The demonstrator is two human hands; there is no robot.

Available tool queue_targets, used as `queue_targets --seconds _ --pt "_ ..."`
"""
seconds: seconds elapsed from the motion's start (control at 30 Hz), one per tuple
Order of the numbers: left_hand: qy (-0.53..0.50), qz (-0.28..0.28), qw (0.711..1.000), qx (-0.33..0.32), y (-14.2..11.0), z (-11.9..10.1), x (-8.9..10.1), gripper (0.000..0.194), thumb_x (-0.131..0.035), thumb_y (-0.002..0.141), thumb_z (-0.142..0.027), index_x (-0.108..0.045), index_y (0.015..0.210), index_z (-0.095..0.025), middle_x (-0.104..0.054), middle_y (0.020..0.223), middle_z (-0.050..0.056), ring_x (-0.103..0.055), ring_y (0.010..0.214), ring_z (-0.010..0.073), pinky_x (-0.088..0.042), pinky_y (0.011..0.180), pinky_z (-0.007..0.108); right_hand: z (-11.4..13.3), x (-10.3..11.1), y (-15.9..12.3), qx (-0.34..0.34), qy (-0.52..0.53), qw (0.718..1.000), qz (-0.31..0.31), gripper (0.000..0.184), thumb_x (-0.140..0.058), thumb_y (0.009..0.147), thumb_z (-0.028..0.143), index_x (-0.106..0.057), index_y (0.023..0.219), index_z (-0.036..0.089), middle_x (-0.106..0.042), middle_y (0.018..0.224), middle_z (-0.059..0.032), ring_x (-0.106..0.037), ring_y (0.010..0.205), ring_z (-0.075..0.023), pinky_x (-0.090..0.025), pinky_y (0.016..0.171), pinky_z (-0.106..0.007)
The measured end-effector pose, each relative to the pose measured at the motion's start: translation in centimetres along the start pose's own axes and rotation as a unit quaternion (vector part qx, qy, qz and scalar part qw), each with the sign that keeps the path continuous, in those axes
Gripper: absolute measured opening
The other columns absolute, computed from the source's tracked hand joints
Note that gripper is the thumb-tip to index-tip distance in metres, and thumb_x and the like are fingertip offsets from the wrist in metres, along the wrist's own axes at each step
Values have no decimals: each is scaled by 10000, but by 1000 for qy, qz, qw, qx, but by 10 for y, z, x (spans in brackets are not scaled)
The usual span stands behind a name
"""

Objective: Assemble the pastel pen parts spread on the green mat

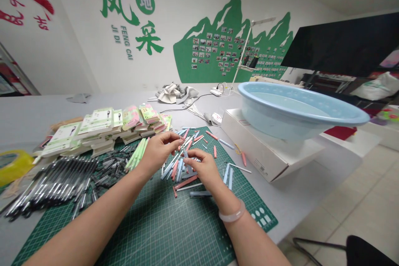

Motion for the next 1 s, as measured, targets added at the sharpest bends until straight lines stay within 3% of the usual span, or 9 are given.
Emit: queue_targets --seconds 0.23,0.4,0.43,0.5,0.6,0.7,1.0 --pt "15 2 1000 -17 -5 -5 0 220 -618 732 -366 -642 771 -150 -605 652 5 -529 550 110 -444 546 228 -7 -1 1 -36 26 999 7 179 -665 680 266 -705 840 196 -678 791 -21 -589 738 -177 -454 666 -275" --pt "-62 -84 994 -6 13 4 22 334 -602 725 -459 -620 855 -152 -610 745 31 -563 653 132 -456 556 226 -15 8 6 -72 37 996 -28 153 -664 658 270 -697 775 176 -657 715 -8 -566 663 -154 -435 617 -260" --pt "-46 -70 996 6 18 9 27 342 -598 720 -467 -625 856 -154 -618 751 36 -566 653 135 -449 543 224 -16 11 7 -74 35 996 -47 148 -659 659 269 -693 767 174 -659 723 -9 -565 666 -154 -431 620 -262" --pt "50 16 997 53 29 23 33 324 -591 708 -461 -648 813 -160 -623 683 31 -558 594 142 -421 502 226 -16 18 9 -71 27 994 -84 147 -649 667 274 -685 765 170 -668 762 -18 -567 689 -160 -427 641 -273" --pt "268 138 948 99 40 48 32 237 -592 682 -409 -677 685 -187 -619 562 20 -553 526 156 -377 487 236 -17 25 10 -56 26 990 -123 173 -638 683 291 -676 797 168 -675 816 -36 -571 733 -176 -432 682 -296" --pt "398 138 904 72 42 70 22 148 -604 653 -328 -689 656 -207 -672 652 36 -594 624 180 -365 538 244 -18 30 11 -47 28 988 -144 208 -636 692 312 -677 841 173 -672 812 -36 -572 757 -186 -437 709 -310" --pt "457 128 877 74 40 96 -5 90 -624 626 -231 -669 701 -209 -684 779 64 -609 743 205 -353 561 244 -14 35 11 -49 13 983 -174 201 -642 700 310 -689 849 184 -672 801 -32 -569 744 -182 -428 695 -302"
Point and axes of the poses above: each hand's wrist, its own y-axis towards the middle knuckle, its own x-axis out of the back of the hand, z = x × y, the point moved 1 cm from there along y, towards the middle knuckle
